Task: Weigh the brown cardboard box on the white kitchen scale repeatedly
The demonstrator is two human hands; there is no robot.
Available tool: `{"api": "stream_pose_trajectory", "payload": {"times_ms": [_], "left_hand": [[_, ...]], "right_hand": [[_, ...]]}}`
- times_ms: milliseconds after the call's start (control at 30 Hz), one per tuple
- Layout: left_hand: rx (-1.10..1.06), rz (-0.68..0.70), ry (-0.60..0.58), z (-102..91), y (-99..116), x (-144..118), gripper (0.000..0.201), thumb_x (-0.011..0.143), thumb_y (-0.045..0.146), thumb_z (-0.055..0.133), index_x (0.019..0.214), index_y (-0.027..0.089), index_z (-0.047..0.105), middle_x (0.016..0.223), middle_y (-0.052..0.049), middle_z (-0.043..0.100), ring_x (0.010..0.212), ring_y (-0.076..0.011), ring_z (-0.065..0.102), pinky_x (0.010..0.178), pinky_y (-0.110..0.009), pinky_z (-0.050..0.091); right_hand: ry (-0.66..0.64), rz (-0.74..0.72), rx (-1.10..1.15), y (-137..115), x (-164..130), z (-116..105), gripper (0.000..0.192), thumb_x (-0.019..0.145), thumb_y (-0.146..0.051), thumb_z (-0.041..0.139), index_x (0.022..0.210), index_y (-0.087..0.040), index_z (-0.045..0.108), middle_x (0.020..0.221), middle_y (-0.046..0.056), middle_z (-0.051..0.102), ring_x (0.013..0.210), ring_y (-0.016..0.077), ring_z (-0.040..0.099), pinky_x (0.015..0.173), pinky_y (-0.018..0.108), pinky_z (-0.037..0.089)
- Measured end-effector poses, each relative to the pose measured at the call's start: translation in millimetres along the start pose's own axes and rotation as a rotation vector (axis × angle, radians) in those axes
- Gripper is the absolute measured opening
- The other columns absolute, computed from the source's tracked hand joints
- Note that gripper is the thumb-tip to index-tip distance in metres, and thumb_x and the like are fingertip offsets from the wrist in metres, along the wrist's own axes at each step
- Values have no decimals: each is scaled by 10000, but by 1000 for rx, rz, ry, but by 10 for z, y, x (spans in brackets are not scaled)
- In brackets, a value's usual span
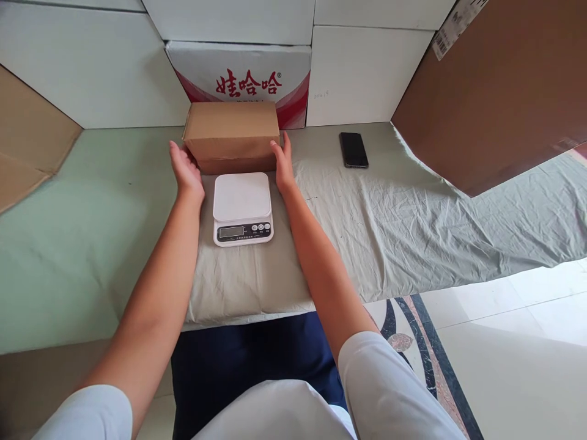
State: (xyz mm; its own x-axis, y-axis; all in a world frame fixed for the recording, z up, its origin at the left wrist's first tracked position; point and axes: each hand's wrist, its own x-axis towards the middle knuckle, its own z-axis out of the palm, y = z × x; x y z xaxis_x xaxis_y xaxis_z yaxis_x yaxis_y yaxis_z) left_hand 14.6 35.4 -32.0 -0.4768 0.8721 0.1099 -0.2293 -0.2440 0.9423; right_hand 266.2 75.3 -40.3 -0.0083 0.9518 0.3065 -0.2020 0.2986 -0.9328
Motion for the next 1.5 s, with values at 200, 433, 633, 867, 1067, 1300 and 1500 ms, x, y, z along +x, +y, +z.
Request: {"api": "stream_pose_trajectory", "payload": {"times_ms": [200,433,633,867,1067,1300,1500], "left_hand": [[138,-5,97,-204,144,-43,1137,1052,791,-194,1695,32,357,1908,-195,291,1820,-299,127,1446,-548,50],[104,-71,37,-35,393,-385,790,1215,581,50,1754,96,364,1923,-101,310,1786,-134,269,1455,-331,173],[122,-109,-34,-42,367,-319,860,1186,631,-37,1738,126,387,1920,-127,307,1763,-155,322,1462,-405,181],[110,-90,-73,-237,188,-101,897,1154,738,16,1697,148,418,1904,-147,337,1743,-181,363,1448,-430,229],[87,-96,-123,-192,136,-85,856,1173,693,19,1682,149,440,1870,-129,413,1661,-147,481,1412,-377,307],[8,-94,-94,-89,194,-170,781,1209,627,74,1614,138,531,1790,-124,539,1598,-158,553,1380,-385,374],[-12,-90,-109,-127,119,-142,726,1182,716,280,1527,172,615,1741,-112,595,1611,-205,553,1359,-406,425]], "right_hand": [[176,134,64,22,56,-107,1215,784,-956,519,1772,-297,265,1950,48,216,1855,242,189,1536,537,117],[178,90,134,113,58,-101,1064,871,-848,586,1724,-249,373,1905,74,334,1831,261,272,1524,523,172],[77,36,99,274,172,-149,943,928,-837,523,1674,-265,445,1807,73,474,1770,266,399,1480,549,305],[20,-14,60,339,205,-138,998,954,-835,492,1759,-265,336,1852,71,391,1821,265,305,1488,567,270],[-34,-17,41,230,138,-87,1124,889,-912,523,1753,-209,373,1843,89,429,1830,277,281,1514,524,229],[9,31,27,113,67,-31,1206,857,-939,512,1811,-251,245,1907,39,310,1862,265,172,1524,518,186],[-54,32,-7,-85,-57,-6,1128,873,-884,564,1791,-275,326,1869,12,427,1830,261,272,1516,483,254]]}}
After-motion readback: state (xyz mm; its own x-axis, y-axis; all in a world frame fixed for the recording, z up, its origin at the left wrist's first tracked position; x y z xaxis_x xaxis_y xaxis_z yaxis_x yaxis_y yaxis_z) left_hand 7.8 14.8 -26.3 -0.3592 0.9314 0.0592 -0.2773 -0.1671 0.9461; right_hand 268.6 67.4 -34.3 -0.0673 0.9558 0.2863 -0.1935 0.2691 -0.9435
